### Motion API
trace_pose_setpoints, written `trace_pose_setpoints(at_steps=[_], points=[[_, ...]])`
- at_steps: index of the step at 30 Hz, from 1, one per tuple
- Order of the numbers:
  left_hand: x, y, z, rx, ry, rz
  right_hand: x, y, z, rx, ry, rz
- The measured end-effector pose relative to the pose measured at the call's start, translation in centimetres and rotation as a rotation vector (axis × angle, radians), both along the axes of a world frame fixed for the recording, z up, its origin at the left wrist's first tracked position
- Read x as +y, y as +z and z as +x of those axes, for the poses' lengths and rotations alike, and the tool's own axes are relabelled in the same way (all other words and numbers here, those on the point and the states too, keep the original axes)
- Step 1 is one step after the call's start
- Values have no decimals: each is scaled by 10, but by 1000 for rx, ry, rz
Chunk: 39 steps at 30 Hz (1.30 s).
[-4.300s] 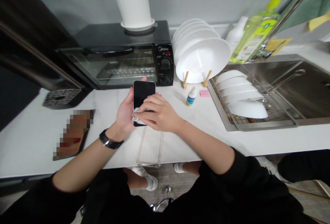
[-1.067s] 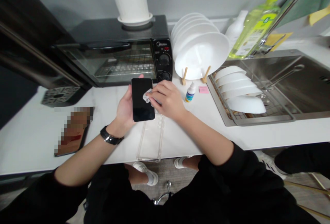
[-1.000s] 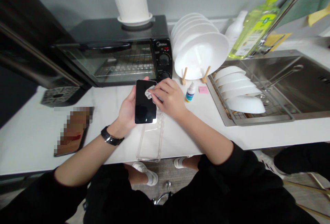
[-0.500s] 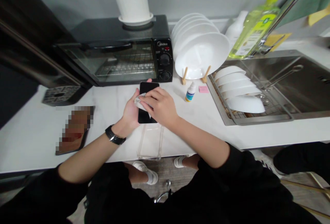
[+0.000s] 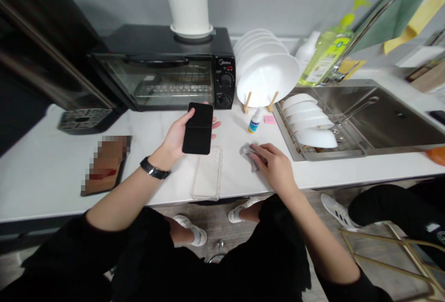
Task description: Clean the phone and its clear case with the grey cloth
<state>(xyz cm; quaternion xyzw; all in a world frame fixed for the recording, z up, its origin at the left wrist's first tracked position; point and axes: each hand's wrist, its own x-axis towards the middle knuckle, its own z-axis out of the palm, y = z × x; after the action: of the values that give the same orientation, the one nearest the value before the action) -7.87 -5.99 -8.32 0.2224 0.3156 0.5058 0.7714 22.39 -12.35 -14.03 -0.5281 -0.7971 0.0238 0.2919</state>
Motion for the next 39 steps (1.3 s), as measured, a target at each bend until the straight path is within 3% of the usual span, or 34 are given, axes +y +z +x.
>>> trace_pose_setpoints(at_steps=[2, 5, 11, 16, 20, 24, 29, 35, 39], points=[[0, 0, 2, 89, 10, -32, -12, 0, 3, -7, -90, 53], [-5, 6, 8, 173, 106, -5, -40, 6, -20, 94, -174, 187], [-57, 14, 31, 165, 190, 171, -96, 5, -95, 349, 250, 4], [-103, -1, 35, 186, 145, 87, -107, -11, -109, 421, 235, 135], [-118, -10, 28, 255, 159, 57, -110, -16, -106, 384, 277, 200], [-114, -19, 14, 603, 213, 187, -113, -17, -110, 395, 287, 254], [-88, -37, -6, 1115, 76, 478, -112, -21, -113, 435, 229, 283], [-74, -47, -12, 1374, -82, 593, -105, -24, -109, 397, 171, 292], [-76, -48, -12, 1483, -91, 621, -102, -27, -108, 347, 173, 325]])
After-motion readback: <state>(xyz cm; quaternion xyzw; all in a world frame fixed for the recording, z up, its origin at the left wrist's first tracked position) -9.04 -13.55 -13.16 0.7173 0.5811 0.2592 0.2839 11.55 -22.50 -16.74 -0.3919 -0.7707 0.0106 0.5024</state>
